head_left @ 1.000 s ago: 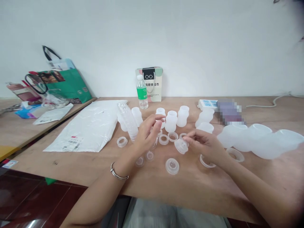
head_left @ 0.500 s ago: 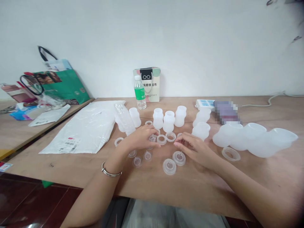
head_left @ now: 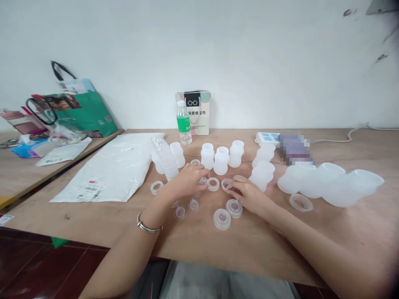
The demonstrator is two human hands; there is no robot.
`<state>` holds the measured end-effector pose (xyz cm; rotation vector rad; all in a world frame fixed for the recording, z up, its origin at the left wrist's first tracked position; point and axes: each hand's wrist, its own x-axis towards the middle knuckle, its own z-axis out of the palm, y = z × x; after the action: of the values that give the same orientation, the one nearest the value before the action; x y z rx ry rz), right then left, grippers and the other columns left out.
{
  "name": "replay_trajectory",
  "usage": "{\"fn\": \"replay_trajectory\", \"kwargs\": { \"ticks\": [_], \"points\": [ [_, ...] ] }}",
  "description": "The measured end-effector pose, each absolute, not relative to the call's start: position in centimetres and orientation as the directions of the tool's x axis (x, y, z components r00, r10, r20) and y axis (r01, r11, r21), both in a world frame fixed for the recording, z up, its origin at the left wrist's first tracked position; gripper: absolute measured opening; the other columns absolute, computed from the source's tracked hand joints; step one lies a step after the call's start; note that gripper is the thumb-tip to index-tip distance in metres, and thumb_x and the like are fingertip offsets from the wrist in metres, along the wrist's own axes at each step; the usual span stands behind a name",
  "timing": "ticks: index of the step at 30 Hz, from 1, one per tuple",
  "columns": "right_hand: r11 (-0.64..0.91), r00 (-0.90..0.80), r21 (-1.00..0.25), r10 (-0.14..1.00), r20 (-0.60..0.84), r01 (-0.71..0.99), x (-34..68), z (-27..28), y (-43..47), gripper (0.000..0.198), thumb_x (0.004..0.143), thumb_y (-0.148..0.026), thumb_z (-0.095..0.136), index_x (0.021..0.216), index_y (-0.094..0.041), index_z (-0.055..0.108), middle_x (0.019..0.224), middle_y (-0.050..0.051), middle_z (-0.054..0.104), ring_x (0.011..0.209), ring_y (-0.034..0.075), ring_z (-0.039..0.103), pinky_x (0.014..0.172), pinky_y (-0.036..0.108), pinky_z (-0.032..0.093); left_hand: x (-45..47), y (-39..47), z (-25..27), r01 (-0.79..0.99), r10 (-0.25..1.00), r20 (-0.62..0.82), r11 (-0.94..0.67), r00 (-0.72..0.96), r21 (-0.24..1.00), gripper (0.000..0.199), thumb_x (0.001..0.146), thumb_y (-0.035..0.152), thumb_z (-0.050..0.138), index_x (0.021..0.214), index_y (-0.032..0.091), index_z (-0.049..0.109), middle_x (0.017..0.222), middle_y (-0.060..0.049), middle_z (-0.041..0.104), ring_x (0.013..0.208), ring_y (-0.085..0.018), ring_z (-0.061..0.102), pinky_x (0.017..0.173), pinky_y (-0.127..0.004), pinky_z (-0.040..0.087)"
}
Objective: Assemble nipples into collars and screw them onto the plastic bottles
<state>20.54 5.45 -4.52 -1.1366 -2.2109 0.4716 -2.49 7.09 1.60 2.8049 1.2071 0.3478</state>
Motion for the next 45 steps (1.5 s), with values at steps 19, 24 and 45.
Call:
{"fn": "replay_trajectory", "kwargs": {
  "ticks": [19,24,45],
  "points": [
    [0.677,-0.341,-0.597,0.734,0.587,0.431,20.0,-2.7,2.8,0.008,0.086,-0.020,0.056,0.092,-0.024,0.053,0.114,0.009,0.049,0.113,0.024,0.053,0.090,0.040,0.048,0.2,5.7,0.9,0.402,0.415,0.678,-0.896,0.607,0.189,0.013,0.088,0.023,0.057,0.097,0.019,0.065,0.103,-0.008,0.067,0.095,-0.017,0.062,0.083,-0.035,0.049],
    [0.686,-0.232,-0.719,0.721,0.653,0.110,19.4,-3.4,2.8,0.024,0.083,-0.015,0.060,0.098,-0.027,0.045,0.112,0.006,0.048,0.107,0.019,0.056,0.091,0.038,0.050,-0.2,5.7,1.3,0.371,0.368,0.635,-0.919,0.679,0.135,0.023,0.085,0.035,0.061,0.101,0.019,0.063,0.113,-0.010,0.063,0.105,-0.020,0.059,0.091,-0.038,0.046],
    [-0.121,-0.506,-0.878,0.850,0.149,-0.463,20.1,-2.6,3.2,0.017,0.072,-0.032,0.077,0.085,-0.023,0.071,0.079,-0.001,0.070,0.071,0.010,0.065,0.064,0.020,0.053,0.2,4.5,1.6,0.222,0.111,0.767,-0.974,0.632,-0.042,0.024,0.080,0.033,0.067,0.098,0.020,0.057,0.107,-0.009,0.066,0.090,-0.017,0.064,0.072,-0.031,0.051]
  ]
}}
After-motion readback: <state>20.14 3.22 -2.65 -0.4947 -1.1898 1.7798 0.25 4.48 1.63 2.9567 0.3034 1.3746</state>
